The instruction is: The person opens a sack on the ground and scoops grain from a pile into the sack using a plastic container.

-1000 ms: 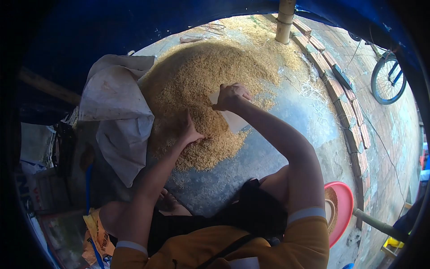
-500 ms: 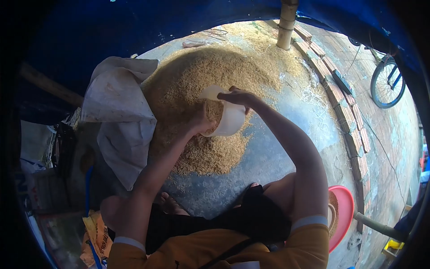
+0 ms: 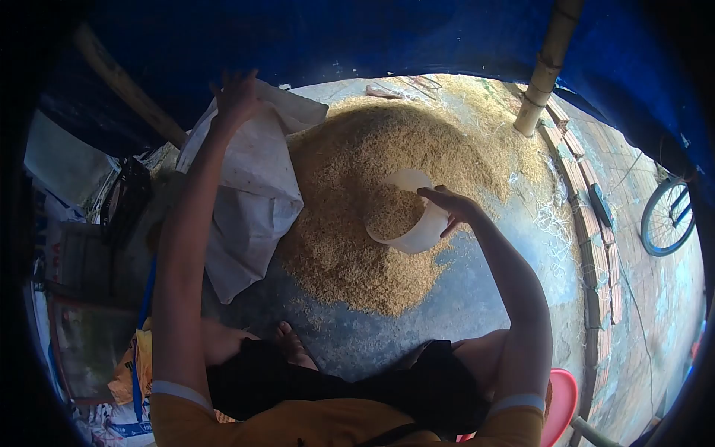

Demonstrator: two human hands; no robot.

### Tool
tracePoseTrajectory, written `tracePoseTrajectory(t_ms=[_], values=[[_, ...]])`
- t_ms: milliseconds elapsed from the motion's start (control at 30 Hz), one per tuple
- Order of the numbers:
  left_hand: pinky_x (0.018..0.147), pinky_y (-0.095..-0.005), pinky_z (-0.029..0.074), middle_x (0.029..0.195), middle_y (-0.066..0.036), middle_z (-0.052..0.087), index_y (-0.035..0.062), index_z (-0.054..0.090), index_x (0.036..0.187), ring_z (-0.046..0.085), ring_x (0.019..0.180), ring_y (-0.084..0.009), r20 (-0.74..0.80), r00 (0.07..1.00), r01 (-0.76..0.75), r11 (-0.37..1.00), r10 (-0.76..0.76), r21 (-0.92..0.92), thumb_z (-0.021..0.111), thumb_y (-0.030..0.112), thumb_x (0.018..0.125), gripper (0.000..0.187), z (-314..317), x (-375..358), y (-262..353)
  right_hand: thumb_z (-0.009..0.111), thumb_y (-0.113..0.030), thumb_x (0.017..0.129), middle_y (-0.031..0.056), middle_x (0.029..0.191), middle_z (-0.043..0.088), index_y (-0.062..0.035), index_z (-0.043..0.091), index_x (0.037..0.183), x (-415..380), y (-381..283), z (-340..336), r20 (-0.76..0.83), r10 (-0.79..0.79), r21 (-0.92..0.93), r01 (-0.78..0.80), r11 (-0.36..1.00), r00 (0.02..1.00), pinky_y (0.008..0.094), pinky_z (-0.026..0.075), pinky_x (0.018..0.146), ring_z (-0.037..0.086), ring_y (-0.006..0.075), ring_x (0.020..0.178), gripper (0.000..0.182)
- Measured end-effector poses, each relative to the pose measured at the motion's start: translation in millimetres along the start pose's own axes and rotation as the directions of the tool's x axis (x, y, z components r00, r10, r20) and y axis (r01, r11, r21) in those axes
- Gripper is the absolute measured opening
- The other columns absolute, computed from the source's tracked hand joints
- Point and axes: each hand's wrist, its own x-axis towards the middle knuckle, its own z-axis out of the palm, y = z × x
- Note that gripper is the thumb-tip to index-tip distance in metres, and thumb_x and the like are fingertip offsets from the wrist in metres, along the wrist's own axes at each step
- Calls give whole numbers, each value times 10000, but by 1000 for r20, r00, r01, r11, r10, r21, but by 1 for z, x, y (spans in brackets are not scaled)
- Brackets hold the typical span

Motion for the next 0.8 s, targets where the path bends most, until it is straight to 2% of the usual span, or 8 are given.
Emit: tracePoseTrajectory(t_ms=[133, 267, 333, 433, 500, 567, 733, 800], values=[[909, -592, 196, 1226, -113, 409, 137, 403, 1195, 295, 1196, -297, 265, 919, 306, 952, -290, -21, 541, 167, 704, 511, 30, -21, -67, 502, -607, 685, 210, 1275, 276, -229, 214, 1280, -8, -12, 6, -32, 58, -4, -58, 998, 998, 475, 523, 668, 428, 452, 1035, 762], [919, -537, 235, 1164, -124, 471, 108, 517, 1075, 381, 1147, -268, 334, 896, 379, 896, -294, -229, 543, 182, 703, 381, 67, -42, -106, 536, -585, 667, 208, 1259, 303, -234, 245, 1273, -8, -18, 4, -22, 89, -30, -90, 995, 996, 454, 528, 675, 463, 432, 1006, 759], [864, -468, 348, 1002, -134, 570, 54, 593, 913, 507, 1014, -262, -69, 995, 75, 996, -79, -54, 527, 200, 714, 255, 58, -53, -102, 548, -571, 661, 210, 1257, 303, -226, 263, 1268, -10, -22, -2, -38, 53, -63, -55, 996, 998, 439, 532, 672, 473, 426, 995, 755], [763, -438, 428, 855, -162, 603, 5, 601, 823, 582, 841, -285, 148, 981, 162, 945, -123, -285, 504, 197, 729, 234, -2, -51, -68, 582, -528, 651, 249, 1209, 340, -194, 312, 1258, -27, -39, -11, -77, -29, -55, 25, 998, 997, 401, 541, 650, 512, 398, 957, 744], [704, -408, 458, 768, -187, 600, -34, 574, 833, 592, 767, -300, 169, 975, -50, 878, 147, -477, 494, 187, 738, 254, -20, -49, -47, 589, -518, 651, 293, 1130, 393, -184, 324, 1252, -35, -47, -26, -47, -21, 66, 24, 998, 999, 391, 538, 658, 524, 393, 936, 737], [699, -398, 456, 759, -216, 587, -50, 556, 829, 592, 729, -306, 404, 791, 0, 659, 460, -752, 486, 165, 749, 240, -65, -53, -8, 604, -518, 648, 333, 1090, 389, -157, 266, 1273, -33, -49, -40, -103, -62, 271, 88, 959, 993, 407, 519, 710, 521, 393, 921, 798], [663, -373, 442, 713, -195, 574, -47, 490, 887, 583, 686, -290, 225, 703, -260, 537, 675, -802, 463, 205, 820, 262, -65, -87, 94, 596, -337, 751, 299, 1228, 239, -165, 207, 1288, -56, -78, -42, -323, -141, 677, 333, 656, 936, 431, 498, 767, 448, 403, 1018, 685], [682, -374, 447, 733, -203, 577, -38, 488, 936, 588, 709, -292, 257, 662, -265, 541, 704, -798, 452, 233, 836, 292, -52, -107, 117, 602, -389, 733, 269, 1213, 288, -186, 206, 1282, -38, -63, -49, -396, -344, 485, 513, 708, 851, 406, 498, 772, 438, 403, 1030, 706]])
